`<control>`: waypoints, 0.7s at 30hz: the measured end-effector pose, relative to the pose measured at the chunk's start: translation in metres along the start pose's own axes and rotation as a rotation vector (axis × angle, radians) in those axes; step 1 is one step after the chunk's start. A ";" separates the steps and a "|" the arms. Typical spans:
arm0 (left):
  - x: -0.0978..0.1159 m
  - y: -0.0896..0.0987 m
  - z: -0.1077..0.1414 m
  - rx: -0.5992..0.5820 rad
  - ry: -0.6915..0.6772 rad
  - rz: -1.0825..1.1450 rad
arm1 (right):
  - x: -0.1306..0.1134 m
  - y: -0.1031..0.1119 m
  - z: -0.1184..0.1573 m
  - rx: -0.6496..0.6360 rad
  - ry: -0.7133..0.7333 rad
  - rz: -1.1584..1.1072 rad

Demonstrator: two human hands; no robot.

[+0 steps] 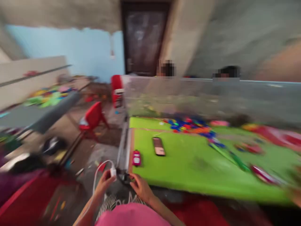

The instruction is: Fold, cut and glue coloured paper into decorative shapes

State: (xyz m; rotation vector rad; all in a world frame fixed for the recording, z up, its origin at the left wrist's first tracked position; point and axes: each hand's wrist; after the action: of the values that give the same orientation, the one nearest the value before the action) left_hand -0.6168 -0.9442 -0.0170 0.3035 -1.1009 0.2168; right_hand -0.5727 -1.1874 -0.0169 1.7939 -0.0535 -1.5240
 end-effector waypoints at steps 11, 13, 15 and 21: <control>-0.103 0.150 -0.014 0.384 0.050 0.383 | -0.089 -0.141 -0.147 -0.439 0.207 0.037; -0.105 0.183 -0.024 0.411 0.032 0.409 | -0.117 -0.174 -0.174 -0.493 0.240 0.053; -0.104 0.217 -0.036 0.429 0.021 0.429 | -0.141 -0.201 -0.197 -0.547 0.267 0.058; -0.085 0.296 -0.084 0.432 0.031 0.430 | -0.170 -0.229 -0.245 -0.556 0.223 0.089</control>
State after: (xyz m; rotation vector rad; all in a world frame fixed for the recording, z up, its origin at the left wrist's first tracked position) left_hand -0.6785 -0.6395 -0.0893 0.4425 -1.0735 0.8451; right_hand -0.5091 -0.8174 -0.0084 1.4718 0.3611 -1.1235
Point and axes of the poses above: each hand's wrist, its own z-axis away from the middle knuckle, its own y-axis out of the back of the hand, x = y × z, and after that the axes turned 8 degrees about x, right-handed
